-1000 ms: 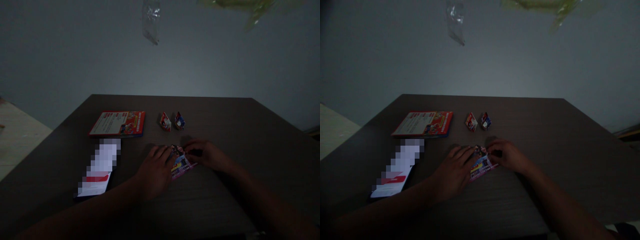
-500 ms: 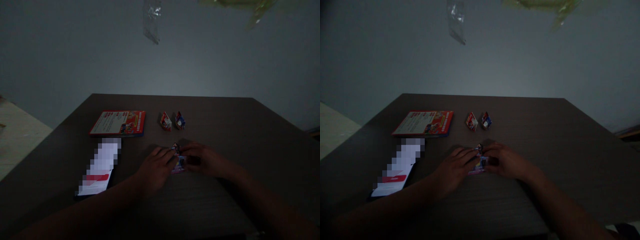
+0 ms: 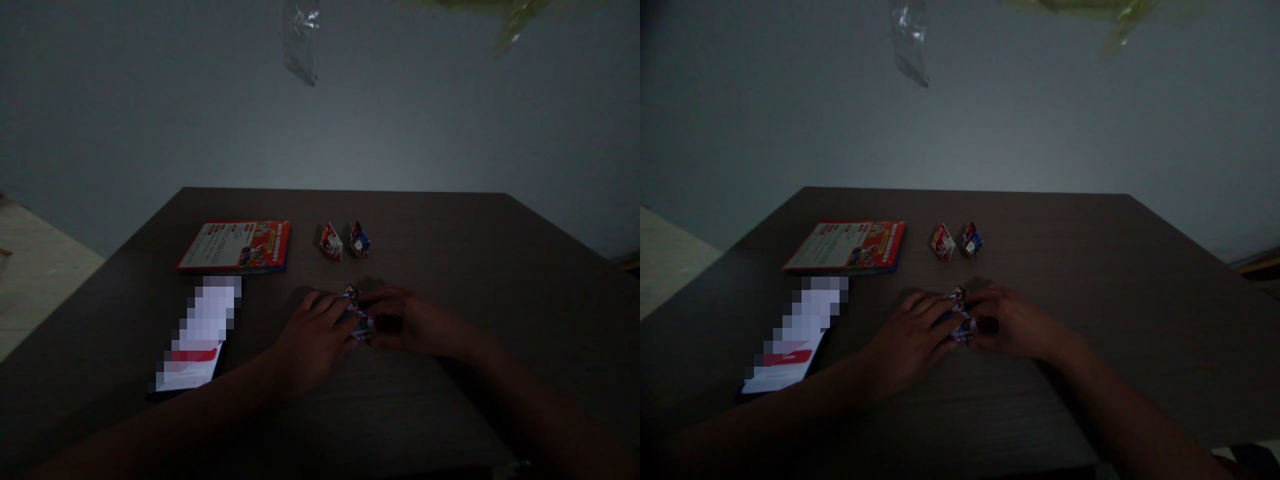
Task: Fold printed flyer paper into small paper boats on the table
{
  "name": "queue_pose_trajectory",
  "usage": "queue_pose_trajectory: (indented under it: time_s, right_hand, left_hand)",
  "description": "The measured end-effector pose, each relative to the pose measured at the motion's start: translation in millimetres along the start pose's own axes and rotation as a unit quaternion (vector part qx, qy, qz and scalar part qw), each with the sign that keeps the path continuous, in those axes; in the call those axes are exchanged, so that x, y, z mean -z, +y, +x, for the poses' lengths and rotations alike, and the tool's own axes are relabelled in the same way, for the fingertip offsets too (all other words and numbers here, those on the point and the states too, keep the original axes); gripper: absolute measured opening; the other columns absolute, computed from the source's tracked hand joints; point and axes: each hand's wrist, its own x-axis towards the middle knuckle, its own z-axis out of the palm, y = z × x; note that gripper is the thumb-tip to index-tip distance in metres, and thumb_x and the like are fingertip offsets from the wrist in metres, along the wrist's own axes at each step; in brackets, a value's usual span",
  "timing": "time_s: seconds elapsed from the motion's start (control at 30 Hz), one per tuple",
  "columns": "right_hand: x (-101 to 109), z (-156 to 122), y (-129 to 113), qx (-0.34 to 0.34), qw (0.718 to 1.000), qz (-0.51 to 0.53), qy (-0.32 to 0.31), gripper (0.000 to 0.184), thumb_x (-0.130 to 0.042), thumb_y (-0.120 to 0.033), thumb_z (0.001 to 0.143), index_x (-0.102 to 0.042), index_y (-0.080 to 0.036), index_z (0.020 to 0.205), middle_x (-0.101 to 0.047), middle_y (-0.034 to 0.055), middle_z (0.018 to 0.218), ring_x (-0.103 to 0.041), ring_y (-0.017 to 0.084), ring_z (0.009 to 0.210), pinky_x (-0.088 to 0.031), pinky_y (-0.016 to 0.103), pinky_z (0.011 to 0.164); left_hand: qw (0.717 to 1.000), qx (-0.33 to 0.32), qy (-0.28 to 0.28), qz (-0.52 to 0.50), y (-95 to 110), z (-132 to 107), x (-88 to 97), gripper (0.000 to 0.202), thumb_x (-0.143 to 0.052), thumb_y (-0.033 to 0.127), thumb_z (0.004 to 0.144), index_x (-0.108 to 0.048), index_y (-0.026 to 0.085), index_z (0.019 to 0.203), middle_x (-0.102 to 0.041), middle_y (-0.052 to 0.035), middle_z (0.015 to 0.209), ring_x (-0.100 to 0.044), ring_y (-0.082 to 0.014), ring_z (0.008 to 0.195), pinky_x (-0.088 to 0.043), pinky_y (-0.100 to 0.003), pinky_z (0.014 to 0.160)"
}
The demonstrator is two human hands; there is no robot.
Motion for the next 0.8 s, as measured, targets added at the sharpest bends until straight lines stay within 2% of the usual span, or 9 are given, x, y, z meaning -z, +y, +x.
queue_pose_trajectory:
  time_s: [0.27, 0.47, 0.8]
  right_hand:
    - [4.0, 2.1, -4.2, 0.043, 0.999, -0.026, -0.004, 0.023, -0.066, -0.027, 0.079, -0.069, -0.023, 0.101, -0.062, 0.005, 0.123, -0.057, 0.021, 0.109, -0.045, 0.037, 0.094]
    - [2.7, 1.8, -4.8, 0.041, 0.998, -0.048, 0.008, 0.022, -0.069, -0.024, 0.076, -0.07, -0.02, 0.098, -0.064, 0.0087, 0.119, -0.059, 0.023, 0.107, -0.046, 0.039, 0.093]
    - [3.5, 2.3, -9.1, 0.038, 0.998, -0.052, 0.001, 0.02, -0.066, -0.024, 0.078, -0.069, -0.02, 0.097, -0.065, 0.0077, 0.117, -0.06, 0.022, 0.106, -0.046, 0.037, 0.092]
  left_hand:
    - [1.0, 0.003, -0.004, 0.007, 1.3, 0.7, -0.4, 0.03, -0.043, 0.031, 0.093, -0.052, 0.021, 0.12, -0.049, -0.0087, 0.133, -0.043, -0.0252, 0.123, -0.03, -0.046, 0.102]
    - [1.0, 0.008, 0.012, 0.011, 1.7, -1.5, -4.7, 0.045, -0.046, 0.038, 0.091, -0.045, 0.014, 0.129, -0.047, -0.0124, 0.136, -0.043, -0.0261, 0.124, -0.031, -0.043, 0.103]
    - [1.0, 0.001, 0.009, 0.017, 2.8, 1.0, -5.3, 0.038, -0.045, 0.035, 0.092, -0.049, 0.014, 0.123, -0.049, -0.0125, 0.133, -0.043, -0.0256, 0.124, -0.032, -0.043, 0.103]
